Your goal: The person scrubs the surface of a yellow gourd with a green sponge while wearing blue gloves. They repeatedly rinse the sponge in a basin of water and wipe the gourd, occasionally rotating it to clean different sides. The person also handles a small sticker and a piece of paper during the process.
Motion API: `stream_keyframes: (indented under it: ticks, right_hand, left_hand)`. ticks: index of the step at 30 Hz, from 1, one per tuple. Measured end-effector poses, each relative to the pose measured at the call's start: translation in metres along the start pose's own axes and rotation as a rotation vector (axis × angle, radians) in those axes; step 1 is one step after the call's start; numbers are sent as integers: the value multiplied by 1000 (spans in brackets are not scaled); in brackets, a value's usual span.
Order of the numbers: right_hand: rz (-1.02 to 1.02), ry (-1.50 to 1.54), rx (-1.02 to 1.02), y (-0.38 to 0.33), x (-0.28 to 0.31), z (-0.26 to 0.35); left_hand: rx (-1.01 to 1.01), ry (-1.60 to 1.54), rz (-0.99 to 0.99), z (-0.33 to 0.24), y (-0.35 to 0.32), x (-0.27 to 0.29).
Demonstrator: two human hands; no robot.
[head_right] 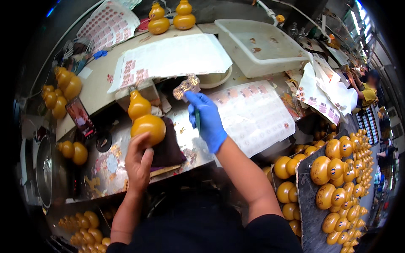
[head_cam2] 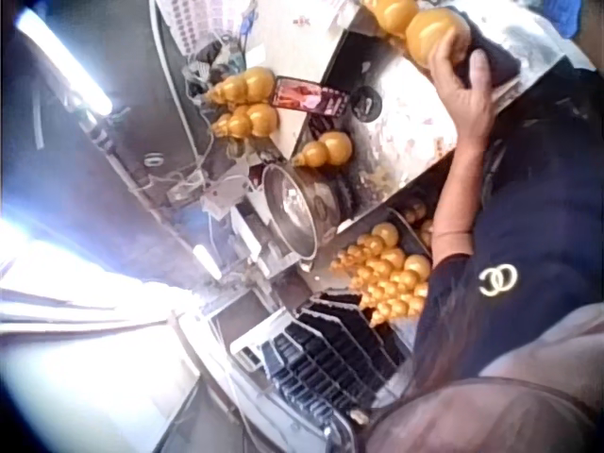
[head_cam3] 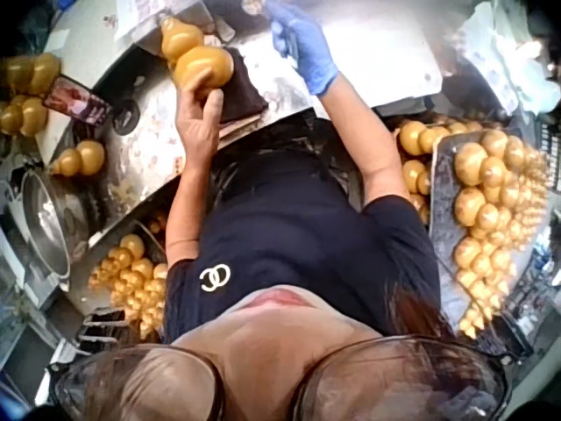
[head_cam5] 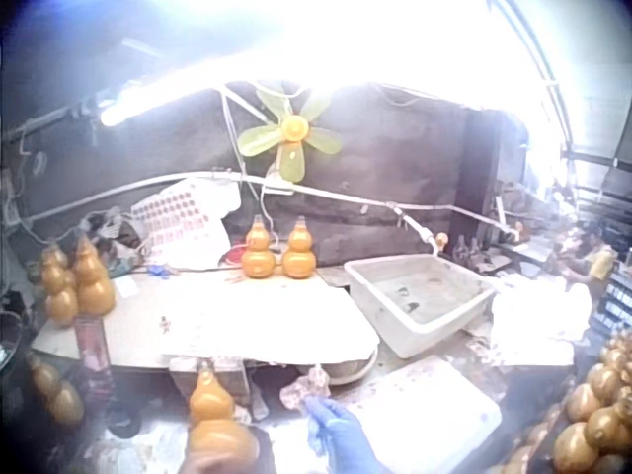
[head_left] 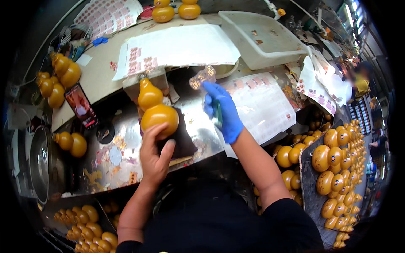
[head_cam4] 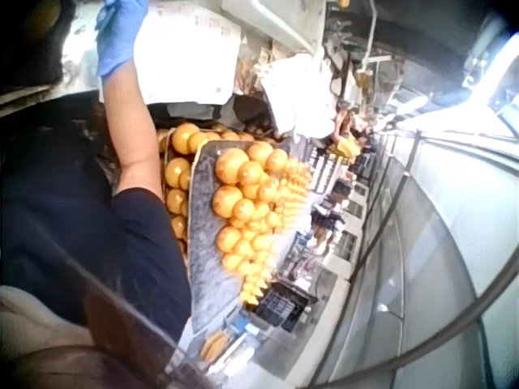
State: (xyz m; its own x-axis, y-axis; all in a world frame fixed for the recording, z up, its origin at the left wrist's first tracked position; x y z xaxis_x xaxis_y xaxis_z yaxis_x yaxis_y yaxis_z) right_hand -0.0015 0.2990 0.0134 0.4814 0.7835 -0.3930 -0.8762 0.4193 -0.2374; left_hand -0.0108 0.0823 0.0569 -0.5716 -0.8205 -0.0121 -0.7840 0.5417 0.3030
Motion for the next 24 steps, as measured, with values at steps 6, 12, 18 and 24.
stream_keyframes:
  ticks: [6, 12, 18, 24]
  right_hand:
    - [52, -183, -59, -84, -40, -27]
    - [326, -77, -116, -100, -42, -37]
    - [431, -314, -189, -96, -51, -51]
    - [378, -533, -65, -68, -67, -31]
  left_hand:
    - [285, -644, -87, 14, 11, -39]
    - [424, -449, -35, 16, -16, -15]
    - [525, -359, 120, 13, -28, 4]
    - [374, -129, -33, 12, 4, 39]
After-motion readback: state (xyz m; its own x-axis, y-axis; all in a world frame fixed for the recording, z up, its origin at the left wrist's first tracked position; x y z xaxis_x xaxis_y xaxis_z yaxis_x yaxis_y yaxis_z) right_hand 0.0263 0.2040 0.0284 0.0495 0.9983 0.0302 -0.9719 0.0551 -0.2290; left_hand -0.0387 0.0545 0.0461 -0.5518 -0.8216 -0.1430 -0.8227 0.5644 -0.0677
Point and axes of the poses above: each hand's wrist, its own y-axis towards the middle knuckle, its own x-axis out of the back of the hand, z = x × y, the point moved 10 cm from there along y, towards the middle knuckle, and after that the axes turned 13 degrees about -y, right-handed, at the moved point
